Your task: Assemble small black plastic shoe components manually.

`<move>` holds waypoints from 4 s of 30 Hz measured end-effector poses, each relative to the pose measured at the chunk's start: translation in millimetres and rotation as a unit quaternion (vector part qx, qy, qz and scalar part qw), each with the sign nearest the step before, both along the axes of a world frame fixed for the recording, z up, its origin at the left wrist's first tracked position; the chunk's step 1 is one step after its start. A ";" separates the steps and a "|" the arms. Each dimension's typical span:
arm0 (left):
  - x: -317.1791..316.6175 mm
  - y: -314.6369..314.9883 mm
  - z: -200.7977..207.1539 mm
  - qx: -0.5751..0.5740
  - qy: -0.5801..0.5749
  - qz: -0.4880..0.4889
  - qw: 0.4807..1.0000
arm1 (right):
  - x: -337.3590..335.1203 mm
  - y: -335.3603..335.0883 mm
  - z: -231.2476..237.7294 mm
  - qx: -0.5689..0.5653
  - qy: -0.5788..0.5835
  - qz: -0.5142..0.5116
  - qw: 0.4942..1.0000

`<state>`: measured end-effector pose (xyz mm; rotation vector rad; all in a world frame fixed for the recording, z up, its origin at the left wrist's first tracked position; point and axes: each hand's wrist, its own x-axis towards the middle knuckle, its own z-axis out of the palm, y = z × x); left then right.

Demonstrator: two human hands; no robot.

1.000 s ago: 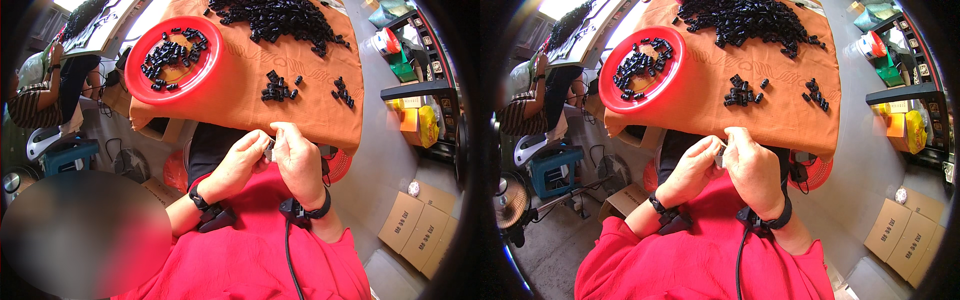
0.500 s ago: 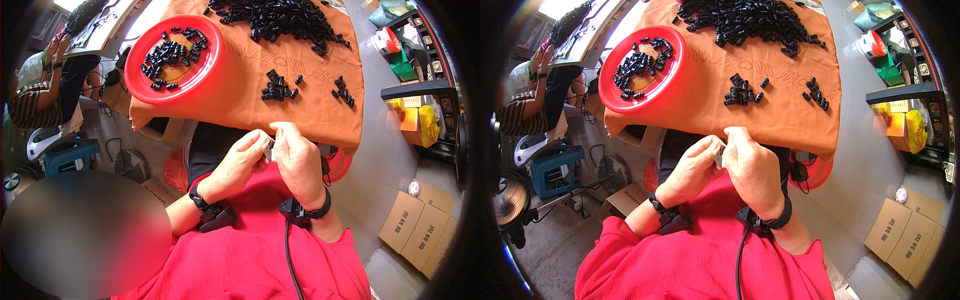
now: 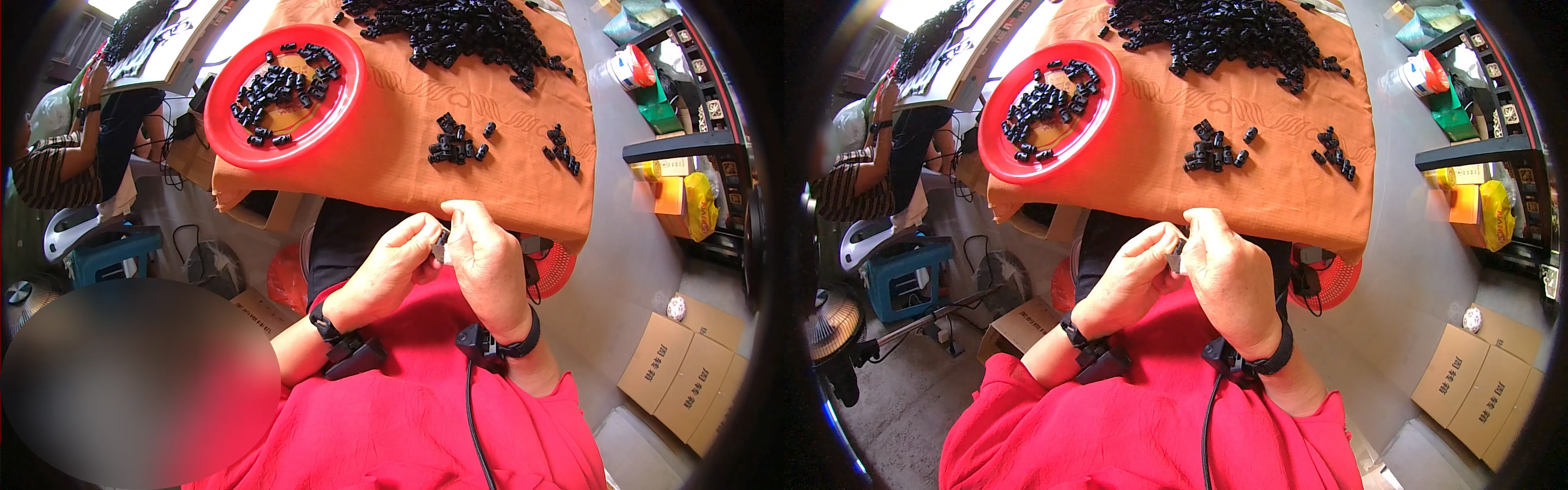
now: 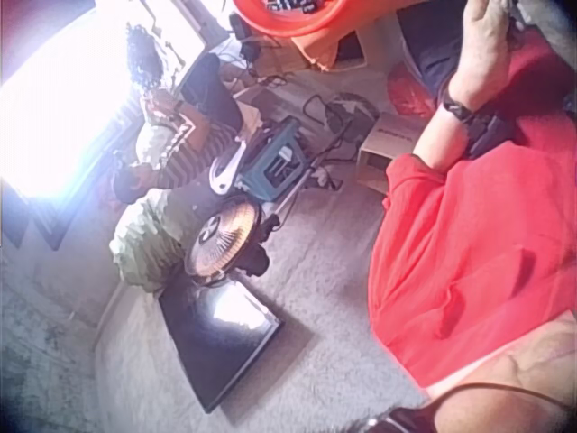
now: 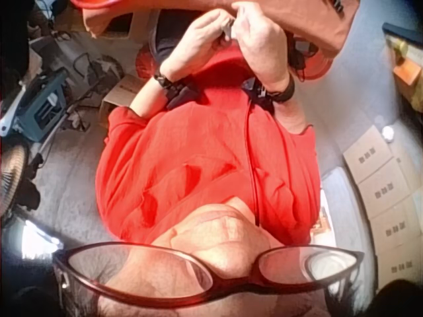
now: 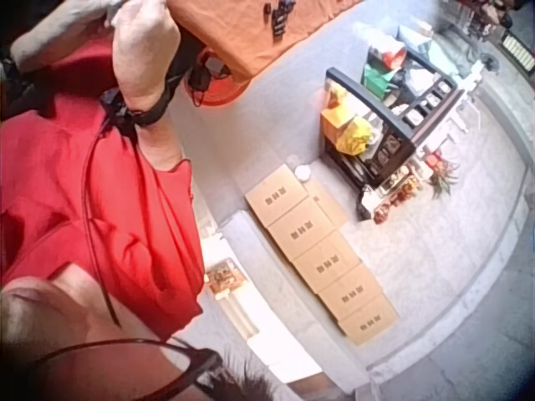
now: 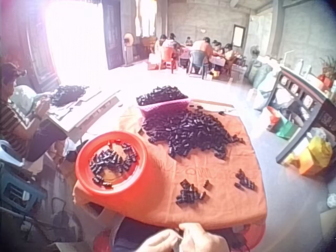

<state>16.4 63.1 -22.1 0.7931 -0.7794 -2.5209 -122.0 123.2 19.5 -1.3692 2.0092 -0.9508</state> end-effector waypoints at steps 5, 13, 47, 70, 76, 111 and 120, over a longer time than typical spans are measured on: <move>0.0 -0.2 -0.2 0.015 0.007 -0.003 1.000 | -0.1 0.7 0.0 -0.007 0.003 0.005 1.000; 1.7 0.4 -2.2 -0.003 0.003 -0.003 1.000 | 1.0 -1.0 2.4 0.003 0.034 0.005 0.999; 2.9 -13.6 1.5 0.011 0.000 0.004 1.000 | -7.6 -2.2 3.0 -0.011 -0.173 -0.006 0.985; 6.1 -20.5 3.8 -0.003 -0.009 -0.035 0.999 | -7.2 -2.2 -6.6 -0.038 -0.203 0.031 0.978; 9.3 -27.7 -2.4 0.031 0.023 -0.050 0.998 | -11.0 2.5 -1.1 -0.022 -0.222 0.021 0.975; 4.2 -15.7 -5.4 0.055 0.125 -0.033 0.990 | -4.6 6.1 3.7 -0.123 -0.132 0.087 0.980; 5.2 -13.6 -6.2 -0.020 0.069 -0.029 0.997 | -4.3 7.8 7.4 -0.081 -0.140 0.059 0.985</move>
